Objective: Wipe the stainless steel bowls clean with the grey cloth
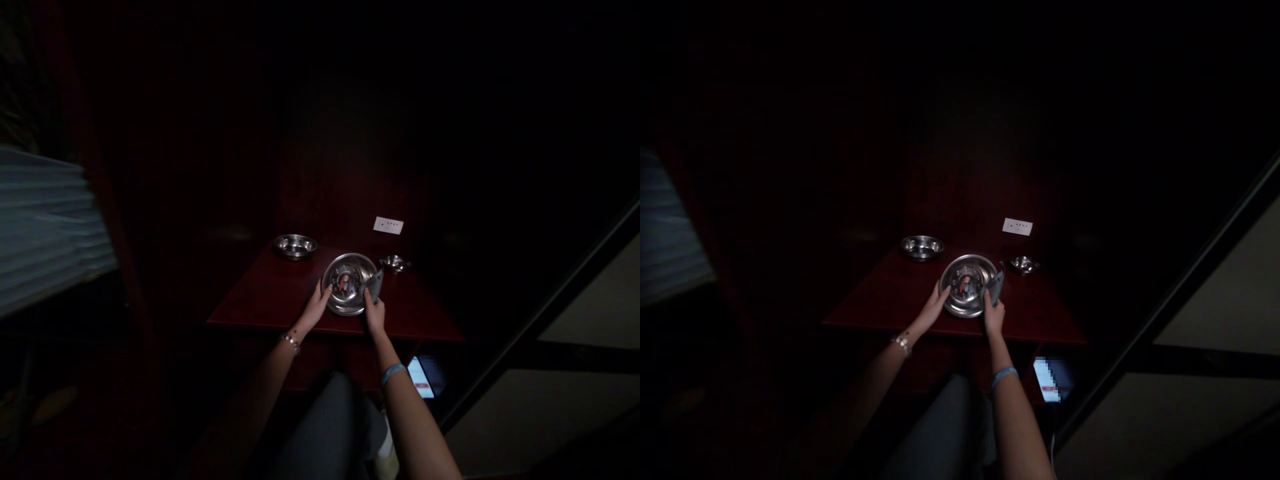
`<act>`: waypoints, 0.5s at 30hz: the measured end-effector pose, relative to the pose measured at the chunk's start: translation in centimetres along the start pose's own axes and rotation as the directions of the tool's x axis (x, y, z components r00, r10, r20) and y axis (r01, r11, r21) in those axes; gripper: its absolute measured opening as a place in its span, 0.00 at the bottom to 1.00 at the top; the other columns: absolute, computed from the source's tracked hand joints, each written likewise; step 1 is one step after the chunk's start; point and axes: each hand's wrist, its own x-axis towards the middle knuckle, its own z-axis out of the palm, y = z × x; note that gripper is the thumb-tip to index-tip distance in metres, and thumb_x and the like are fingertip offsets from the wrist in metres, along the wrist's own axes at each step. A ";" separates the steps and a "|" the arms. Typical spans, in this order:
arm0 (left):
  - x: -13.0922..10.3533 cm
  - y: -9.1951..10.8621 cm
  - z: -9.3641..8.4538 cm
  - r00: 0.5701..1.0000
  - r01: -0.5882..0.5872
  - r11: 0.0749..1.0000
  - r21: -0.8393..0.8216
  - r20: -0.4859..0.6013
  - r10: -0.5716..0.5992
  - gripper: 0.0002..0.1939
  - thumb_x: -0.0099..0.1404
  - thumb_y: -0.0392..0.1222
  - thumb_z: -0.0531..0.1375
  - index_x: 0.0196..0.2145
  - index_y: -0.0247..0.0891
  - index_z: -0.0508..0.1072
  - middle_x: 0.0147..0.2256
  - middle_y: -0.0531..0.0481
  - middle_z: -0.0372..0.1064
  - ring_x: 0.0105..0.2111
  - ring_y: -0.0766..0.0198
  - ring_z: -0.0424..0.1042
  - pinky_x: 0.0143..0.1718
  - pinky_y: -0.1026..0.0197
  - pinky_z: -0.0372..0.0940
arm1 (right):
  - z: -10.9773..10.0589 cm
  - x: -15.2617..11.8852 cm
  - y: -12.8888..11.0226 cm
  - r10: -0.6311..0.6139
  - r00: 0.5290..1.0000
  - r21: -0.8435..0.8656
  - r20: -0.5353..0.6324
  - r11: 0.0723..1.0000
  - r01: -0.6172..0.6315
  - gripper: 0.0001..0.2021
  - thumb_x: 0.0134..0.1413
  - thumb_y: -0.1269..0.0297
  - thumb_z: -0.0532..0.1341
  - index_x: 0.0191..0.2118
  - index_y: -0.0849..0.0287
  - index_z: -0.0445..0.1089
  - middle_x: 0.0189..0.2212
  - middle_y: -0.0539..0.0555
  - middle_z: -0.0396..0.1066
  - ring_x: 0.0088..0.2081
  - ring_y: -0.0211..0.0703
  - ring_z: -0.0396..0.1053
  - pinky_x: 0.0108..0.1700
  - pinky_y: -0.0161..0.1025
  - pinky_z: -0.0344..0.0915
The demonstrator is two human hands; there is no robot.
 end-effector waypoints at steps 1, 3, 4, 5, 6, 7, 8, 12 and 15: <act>0.1 0.2 0.1 1.000 0.016 1.000 -0.022 -0.002 -0.016 0.29 0.71 0.53 0.51 0.65 0.37 0.59 0.65 0.41 0.62 0.66 0.56 0.60 0.67 0.54 0.54 | 0.0 -0.1 -0.1 -0.006 1.000 0.011 0.010 1.000 0.006 0.31 0.47 0.38 0.62 0.39 0.66 0.79 0.38 0.63 0.80 0.43 0.55 0.77 0.44 0.41 0.69; 0.1 0.6 0.2 0.999 0.032 0.997 -0.065 0.010 -0.032 0.31 0.70 0.53 0.54 0.65 0.37 0.60 0.65 0.41 0.62 0.65 0.54 0.60 0.67 0.52 0.54 | -0.1 -0.2 -0.4 -0.023 0.999 0.020 0.030 1.000 0.022 0.30 0.46 0.39 0.63 0.40 0.65 0.79 0.39 0.62 0.80 0.45 0.54 0.76 0.46 0.42 0.69; 0.1 0.7 0.3 0.999 0.033 0.996 -0.080 0.031 -0.031 0.32 0.68 0.53 0.56 0.65 0.36 0.61 0.64 0.40 0.63 0.65 0.52 0.61 0.67 0.50 0.55 | -0.1 -0.2 -0.5 -0.033 0.999 0.022 0.037 0.999 0.032 0.30 0.46 0.39 0.64 0.40 0.64 0.79 0.39 0.61 0.80 0.45 0.54 0.76 0.47 0.42 0.69; 0.1 0.7 0.3 0.998 0.032 0.996 -0.087 0.056 -0.027 0.33 0.67 0.52 0.59 0.64 0.35 0.61 0.63 0.39 0.64 0.64 0.51 0.63 0.67 0.49 0.56 | -0.1 -0.2 -0.6 -0.043 0.998 0.023 0.042 0.999 0.042 0.29 0.45 0.40 0.64 0.40 0.64 0.79 0.39 0.60 0.80 0.45 0.53 0.76 0.48 0.42 0.69; 0.1 0.6 0.2 0.996 0.030 0.996 -0.085 0.082 -0.023 0.33 0.65 0.51 0.60 0.64 0.34 0.62 0.62 0.38 0.65 0.63 0.50 0.64 0.66 0.47 0.57 | -0.1 -0.2 -0.7 -0.050 0.998 0.023 0.048 0.999 0.049 0.28 0.45 0.40 0.65 0.39 0.63 0.79 0.39 0.60 0.80 0.44 0.53 0.76 0.48 0.42 0.69; 0.1 0.5 0.2 0.995 0.030 0.997 -0.075 0.100 -0.023 0.33 0.64 0.49 0.61 0.63 0.33 0.63 0.62 0.37 0.66 0.62 0.49 0.65 0.66 0.46 0.57 | -0.1 -0.2 -0.7 -0.051 0.997 0.027 0.060 0.998 0.050 0.28 0.45 0.40 0.65 0.39 0.63 0.79 0.39 0.60 0.80 0.44 0.52 0.76 0.48 0.42 0.69; 0.2 0.2 0.1 0.994 0.033 0.997 -0.063 0.104 -0.027 0.32 0.64 0.48 0.61 0.63 0.32 0.64 0.61 0.37 0.67 0.62 0.49 0.65 0.66 0.45 0.57 | -0.1 -0.2 -0.7 -0.046 0.996 0.037 0.082 0.998 0.044 0.28 0.45 0.41 0.65 0.38 0.64 0.79 0.38 0.60 0.80 0.43 0.52 0.76 0.48 0.42 0.69; 0.6 -1.2 -0.3 0.997 0.075 0.996 -0.052 0.038 -0.073 0.28 0.64 0.41 0.59 0.61 0.33 0.66 0.61 0.38 0.68 0.61 0.50 0.66 0.65 0.47 0.58 | 0.0 0.0 -0.4 -0.008 0.980 0.100 0.197 0.995 -0.012 0.27 0.46 0.41 0.64 0.36 0.65 0.78 0.34 0.59 0.80 0.40 0.51 0.77 0.43 0.41 0.70; 0.9 -2.0 -0.6 0.989 0.145 0.988 -0.055 -0.007 -0.146 0.25 0.64 0.38 0.57 0.59 0.34 0.69 0.58 0.41 0.71 0.59 0.51 0.69 0.64 0.47 0.61 | 0.1 0.2 0.0 0.012 0.977 0.095 0.214 0.995 -0.033 0.25 0.47 0.43 0.64 0.36 0.64 0.78 0.35 0.59 0.80 0.39 0.51 0.77 0.43 0.41 0.70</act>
